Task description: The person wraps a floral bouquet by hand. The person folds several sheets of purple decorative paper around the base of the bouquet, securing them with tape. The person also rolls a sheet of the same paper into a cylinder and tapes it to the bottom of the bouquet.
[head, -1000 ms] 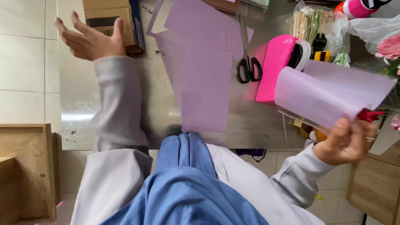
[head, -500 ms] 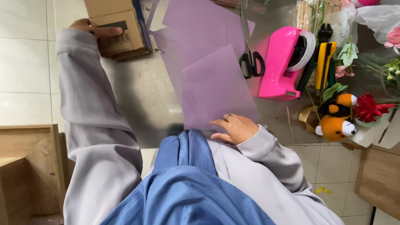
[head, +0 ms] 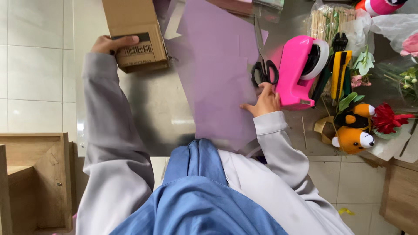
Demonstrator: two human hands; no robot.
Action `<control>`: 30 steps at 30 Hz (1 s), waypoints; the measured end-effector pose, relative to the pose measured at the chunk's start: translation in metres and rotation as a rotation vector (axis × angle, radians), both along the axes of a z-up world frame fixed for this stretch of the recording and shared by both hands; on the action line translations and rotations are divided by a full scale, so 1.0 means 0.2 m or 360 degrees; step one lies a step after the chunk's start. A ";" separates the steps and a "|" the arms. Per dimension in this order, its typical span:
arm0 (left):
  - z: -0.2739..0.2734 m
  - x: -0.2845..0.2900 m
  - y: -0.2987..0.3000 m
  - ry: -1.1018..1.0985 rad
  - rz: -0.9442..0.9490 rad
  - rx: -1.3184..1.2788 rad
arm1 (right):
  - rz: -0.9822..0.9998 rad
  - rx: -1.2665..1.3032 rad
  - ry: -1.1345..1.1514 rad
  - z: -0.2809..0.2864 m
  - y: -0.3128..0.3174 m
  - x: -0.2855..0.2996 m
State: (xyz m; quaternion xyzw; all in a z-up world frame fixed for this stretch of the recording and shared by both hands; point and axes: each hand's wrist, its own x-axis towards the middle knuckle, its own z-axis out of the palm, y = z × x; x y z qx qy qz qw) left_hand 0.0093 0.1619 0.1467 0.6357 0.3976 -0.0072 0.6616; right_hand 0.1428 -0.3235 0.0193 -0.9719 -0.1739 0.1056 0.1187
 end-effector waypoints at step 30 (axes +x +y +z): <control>-0.11 -0.11 -1.15 -0.1341 -0.0143 -0.0260 | -0.0182 0.2167 0.0727 0.48 -0.12 -0.33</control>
